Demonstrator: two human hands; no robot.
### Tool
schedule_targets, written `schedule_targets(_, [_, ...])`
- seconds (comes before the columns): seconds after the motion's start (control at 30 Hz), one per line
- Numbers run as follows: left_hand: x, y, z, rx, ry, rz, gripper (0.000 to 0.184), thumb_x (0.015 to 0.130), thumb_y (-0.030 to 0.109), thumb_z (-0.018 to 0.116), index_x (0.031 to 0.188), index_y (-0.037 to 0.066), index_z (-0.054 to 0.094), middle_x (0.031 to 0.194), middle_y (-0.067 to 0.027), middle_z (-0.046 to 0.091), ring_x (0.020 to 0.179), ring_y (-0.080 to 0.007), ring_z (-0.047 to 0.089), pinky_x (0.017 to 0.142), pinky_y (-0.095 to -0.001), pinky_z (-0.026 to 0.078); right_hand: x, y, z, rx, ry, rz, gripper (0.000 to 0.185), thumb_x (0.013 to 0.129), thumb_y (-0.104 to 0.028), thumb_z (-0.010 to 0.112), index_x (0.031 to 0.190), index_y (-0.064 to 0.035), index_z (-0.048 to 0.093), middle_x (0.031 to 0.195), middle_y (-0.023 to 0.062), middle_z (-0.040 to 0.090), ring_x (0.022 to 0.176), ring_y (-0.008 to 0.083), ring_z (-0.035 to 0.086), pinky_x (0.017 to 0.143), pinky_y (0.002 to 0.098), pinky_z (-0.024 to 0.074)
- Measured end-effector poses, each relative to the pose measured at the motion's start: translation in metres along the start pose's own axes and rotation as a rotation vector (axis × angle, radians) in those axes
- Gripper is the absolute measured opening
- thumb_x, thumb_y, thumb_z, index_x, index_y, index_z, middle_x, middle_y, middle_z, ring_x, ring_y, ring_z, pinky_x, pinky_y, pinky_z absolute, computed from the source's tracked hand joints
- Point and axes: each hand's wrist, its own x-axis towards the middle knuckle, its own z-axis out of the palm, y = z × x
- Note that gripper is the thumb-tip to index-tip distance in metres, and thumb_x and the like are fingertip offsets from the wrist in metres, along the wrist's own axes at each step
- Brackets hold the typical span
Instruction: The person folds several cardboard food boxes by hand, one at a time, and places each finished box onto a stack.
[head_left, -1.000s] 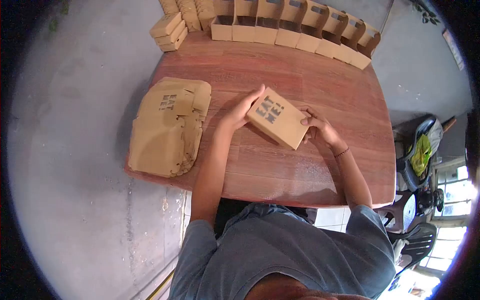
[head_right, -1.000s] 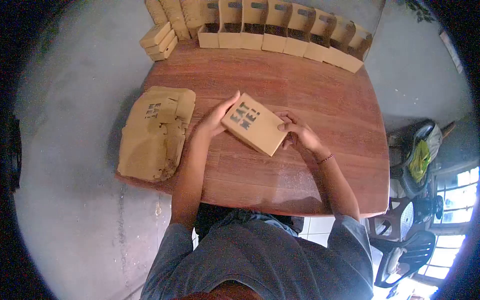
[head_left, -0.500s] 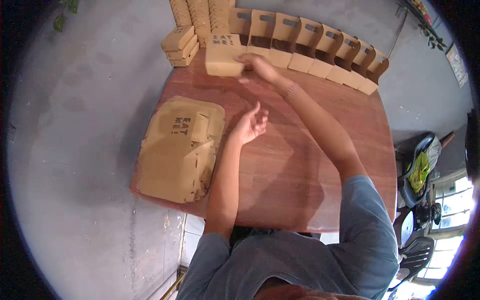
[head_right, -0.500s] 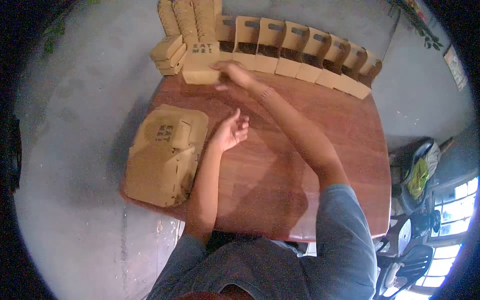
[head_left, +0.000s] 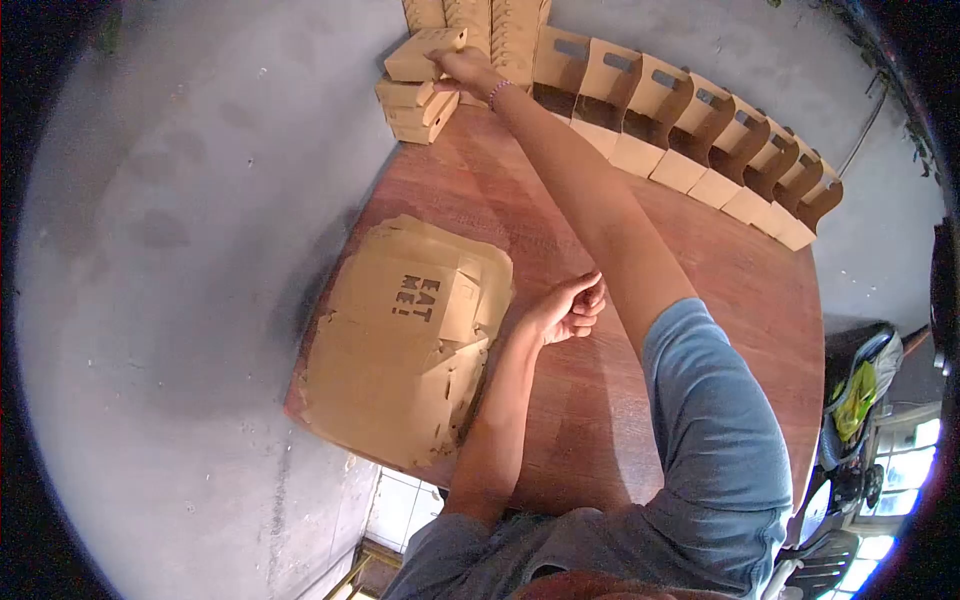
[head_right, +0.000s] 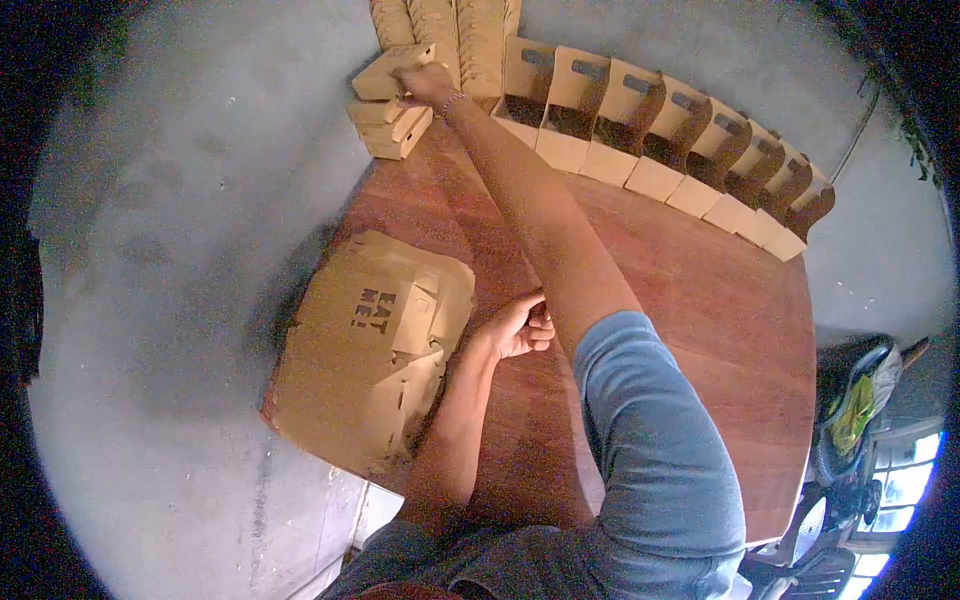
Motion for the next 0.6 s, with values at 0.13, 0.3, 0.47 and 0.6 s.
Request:
schedule_targets(0.13, [0.002, -0.004, -0.003, -0.053, 0.048, 0.033, 0.046, 0.103, 0.048, 0.048, 0.072, 0.013, 0.048, 0.057, 0.0065, 0.029, 0.045, -0.0064, 0.021, 0.043, -0.0243, 0.018, 0.012, 0.002, 0.002, -0.355, 0.044, -0.017, 0.053, 0.089, -0.045, 0.069, 0.096, 0.0074, 0.069, 0.095, 0.0148, 0.07, 0.076, 0.0203, 0.073, 0.07, 0.0251, 0.0628])
schedule_targets(0.3, [-0.003, -0.001, 0.01, -0.075, 0.113, 0.054, 0.044, 0.103, 0.045, 0.048, 0.073, 0.013, 0.05, 0.058, 0.0058, 0.031, 0.046, -0.0065, 0.023, 0.043, -0.0244, 0.02, 0.0, -0.003, 0.016, -0.457, 0.083, -0.046, 0.059, 0.084, -0.054, 0.07, 0.097, 0.0036, 0.073, 0.095, 0.0119, 0.072, 0.075, 0.0185, 0.073, 0.063, 0.0275, 0.062])
schedule_targets(0.47, [-0.001, -0.002, 0.008, -0.057, 0.134, 0.084, 0.043, 0.102, 0.045, 0.05, 0.073, 0.013, 0.052, 0.057, 0.0066, 0.033, 0.046, -0.0055, 0.025, 0.044, -0.0236, 0.023, 0.005, -0.008, 0.019, -0.765, 0.074, -0.095, 0.066, 0.085, -0.066, 0.058, 0.096, -0.0029, 0.075, 0.082, 0.0108, 0.071, 0.07, 0.0187, 0.071, 0.058, 0.0299, 0.062])
schedule_targets(0.6, [0.001, -0.004, 0.005, -0.039, 0.159, 0.085, 0.043, 0.102, 0.044, 0.051, 0.072, 0.014, 0.052, 0.057, 0.007, 0.034, 0.046, -0.005, 0.025, 0.044, -0.0231, 0.023, 0.009, -0.006, 0.019, -0.744, 0.045, -0.114, 0.069, 0.085, -0.067, 0.054, 0.095, -0.0024, 0.074, 0.076, 0.0111, 0.069, 0.073, 0.0183, 0.071, 0.058, 0.0293, 0.0621])
